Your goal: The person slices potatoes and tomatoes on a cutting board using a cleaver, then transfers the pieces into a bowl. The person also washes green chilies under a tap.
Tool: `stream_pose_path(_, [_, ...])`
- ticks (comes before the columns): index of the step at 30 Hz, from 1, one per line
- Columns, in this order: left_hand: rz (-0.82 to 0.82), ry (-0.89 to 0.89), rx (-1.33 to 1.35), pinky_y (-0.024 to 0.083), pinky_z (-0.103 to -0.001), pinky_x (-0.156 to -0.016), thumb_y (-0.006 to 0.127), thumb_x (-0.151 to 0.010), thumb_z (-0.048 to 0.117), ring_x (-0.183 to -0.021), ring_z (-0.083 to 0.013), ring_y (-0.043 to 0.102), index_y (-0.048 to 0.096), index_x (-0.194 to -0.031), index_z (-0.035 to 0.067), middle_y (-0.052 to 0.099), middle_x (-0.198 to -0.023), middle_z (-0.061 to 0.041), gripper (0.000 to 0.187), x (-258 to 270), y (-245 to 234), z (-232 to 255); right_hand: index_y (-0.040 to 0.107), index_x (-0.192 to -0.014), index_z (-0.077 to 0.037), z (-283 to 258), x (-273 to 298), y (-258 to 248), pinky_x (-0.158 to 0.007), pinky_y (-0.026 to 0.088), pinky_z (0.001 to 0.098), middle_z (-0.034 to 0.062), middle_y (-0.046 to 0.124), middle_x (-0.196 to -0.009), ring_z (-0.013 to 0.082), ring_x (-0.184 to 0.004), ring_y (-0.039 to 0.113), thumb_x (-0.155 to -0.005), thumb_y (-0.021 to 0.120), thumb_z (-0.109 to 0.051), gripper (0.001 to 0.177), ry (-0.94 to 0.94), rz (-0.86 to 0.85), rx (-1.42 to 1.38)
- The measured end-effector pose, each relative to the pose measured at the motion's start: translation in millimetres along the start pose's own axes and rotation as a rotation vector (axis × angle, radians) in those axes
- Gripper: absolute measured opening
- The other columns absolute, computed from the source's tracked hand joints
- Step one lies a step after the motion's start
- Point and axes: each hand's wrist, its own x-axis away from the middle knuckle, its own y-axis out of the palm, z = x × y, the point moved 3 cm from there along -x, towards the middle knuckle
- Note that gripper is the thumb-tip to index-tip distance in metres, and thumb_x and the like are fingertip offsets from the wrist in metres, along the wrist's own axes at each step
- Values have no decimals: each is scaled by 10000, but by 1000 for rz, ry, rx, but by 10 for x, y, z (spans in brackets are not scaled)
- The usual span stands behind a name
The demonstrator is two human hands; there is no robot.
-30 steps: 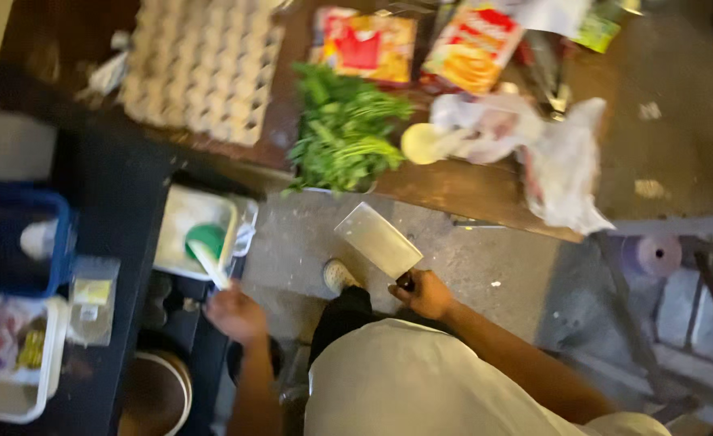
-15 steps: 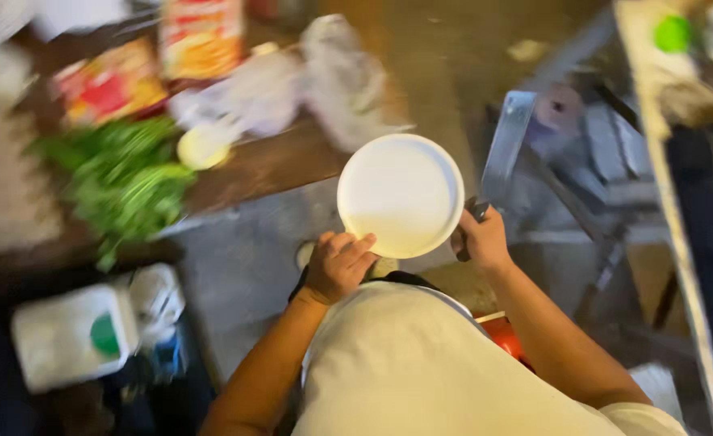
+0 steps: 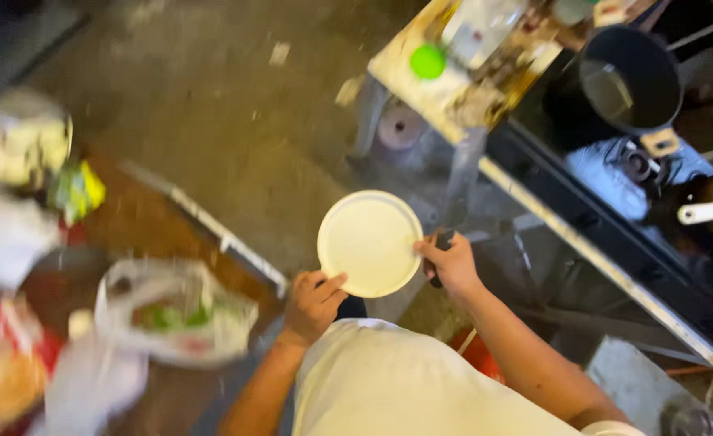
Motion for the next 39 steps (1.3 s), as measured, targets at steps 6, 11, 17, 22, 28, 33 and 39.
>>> stream_pose_path(6, [96,-234,168,520,-459,-928,638,-695,16,-1128,-352,595,688,-864,115,682,-1198,-167,202,-1054,136,-1223,579,-770,-63,-680,-1479,366,-385,400,297,24,574,-574,128,-416,537,-836,809,-133,249,57,49,193])
stream_pose_path(11, [105,-900,631,520,-341,-814,679,-909,141,-946,-204,621,636,-1253,69,708,-1090,-86,354,-1676,527,-2380,553,-796,-66,-1131,-2505,640,-381,399,289,17,545,-557,121,-406,527,-833,817,-153,281,46,5,175])
stream_pose_path(17, [46,-1223,788,485,-246,-618,683,-953,168,-702,-93,614,627,-1340,4,684,-852,-38,425,-1972,821,-3525,548,-780,-60,-1214,-3621,1252,-386,410,294,16,557,-566,118,-399,509,-849,811,-169,294,106,-123,70])
stream_pose_path(22, [155,-1338,829,542,-246,-657,662,-937,140,-746,-83,651,601,-1320,-13,738,-927,-21,417,-2467,891,-4411,537,-749,-51,-1439,-4629,1661,-397,421,295,30,554,-565,116,-407,527,-860,828,-190,340,113,-206,78])
stream_pose_path(28, [112,-1457,716,520,-278,-633,621,-994,174,-699,-138,653,598,-1268,-25,701,-891,-72,339,-3298,889,-5393,553,-783,-85,-1900,-5657,2070,-419,442,288,5,571,-603,100,-444,547,-859,811,-204,294,86,-215,61])
stream_pose_path(33, [66,-1322,652,541,-290,-624,621,-995,162,-664,-128,620,619,-1233,-21,680,-904,-67,300,-4077,883,-6380,639,-844,-28,-1976,-6412,2193,-450,502,294,7,740,-743,107,-480,589,-960,733,-260,276,-23,-103,-27])
stream_pose_path(39, [-204,-1135,798,502,-259,-613,621,-1018,177,-671,-101,579,634,-1226,9,671,-921,-39,268,-5521,1304,-7712,586,-953,-42,-1308,-6804,1984,-429,493,344,114,655,-703,171,-450,568,-958,649,-239,207,173,251,-316])
